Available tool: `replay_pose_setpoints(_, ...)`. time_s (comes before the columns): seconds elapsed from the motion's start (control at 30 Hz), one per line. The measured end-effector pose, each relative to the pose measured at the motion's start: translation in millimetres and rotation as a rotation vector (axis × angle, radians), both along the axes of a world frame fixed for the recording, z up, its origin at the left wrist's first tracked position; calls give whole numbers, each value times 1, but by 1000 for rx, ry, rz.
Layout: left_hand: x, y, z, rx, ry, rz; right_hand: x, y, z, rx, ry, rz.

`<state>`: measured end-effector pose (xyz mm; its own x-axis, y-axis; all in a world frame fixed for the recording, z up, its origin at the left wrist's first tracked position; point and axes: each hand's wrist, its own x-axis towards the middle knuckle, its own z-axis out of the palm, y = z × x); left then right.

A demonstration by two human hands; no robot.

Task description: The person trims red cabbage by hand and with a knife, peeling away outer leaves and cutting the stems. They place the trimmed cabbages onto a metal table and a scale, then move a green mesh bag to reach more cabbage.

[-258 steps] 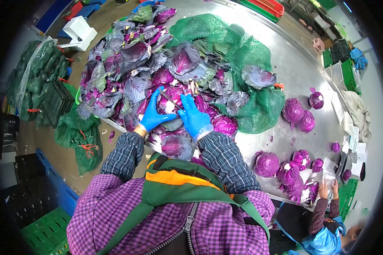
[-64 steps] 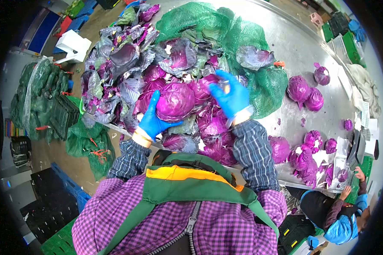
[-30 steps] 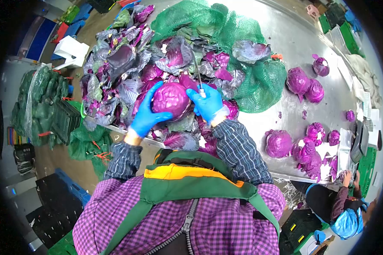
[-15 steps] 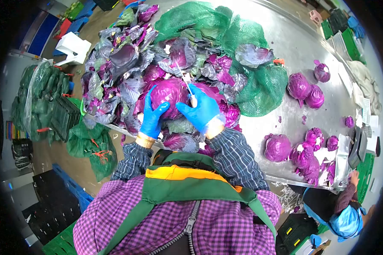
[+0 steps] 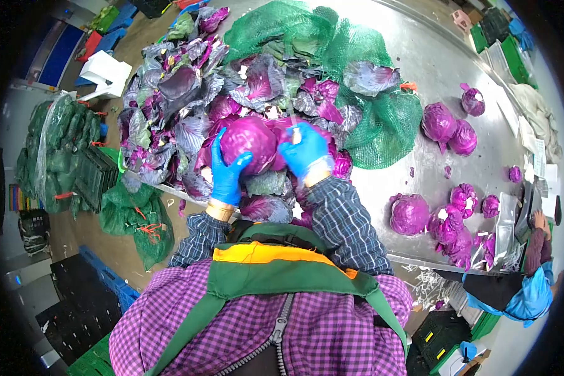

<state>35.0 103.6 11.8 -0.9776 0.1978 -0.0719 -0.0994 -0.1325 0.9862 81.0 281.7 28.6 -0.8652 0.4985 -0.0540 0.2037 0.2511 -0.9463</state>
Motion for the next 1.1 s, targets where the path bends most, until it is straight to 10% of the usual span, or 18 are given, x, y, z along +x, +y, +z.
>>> replay_pose_setpoints(0.17, -11, -19, -6, 577, -568, -73, 14, 52, -17, 252, -223, -145)
replay_pose_setpoints(0.6, -3, 10, -6, 323, -215, 88, -13, -22, 7, 178, 24, 104)
replay_pose_setpoints(0.87, -8, 1, 28, 890, -657, -194, 4, 43, -62, 6, -108, -154)
replay_pose_setpoints(1.0, -11, -6, 11, 1114, -729, -244, 15, 33, -12, 129, 30, -193)
replay_pose_setpoints(1.1, -8, -8, 19, 811, -531, -193, 23, 4, 29, -445, 21, -82)
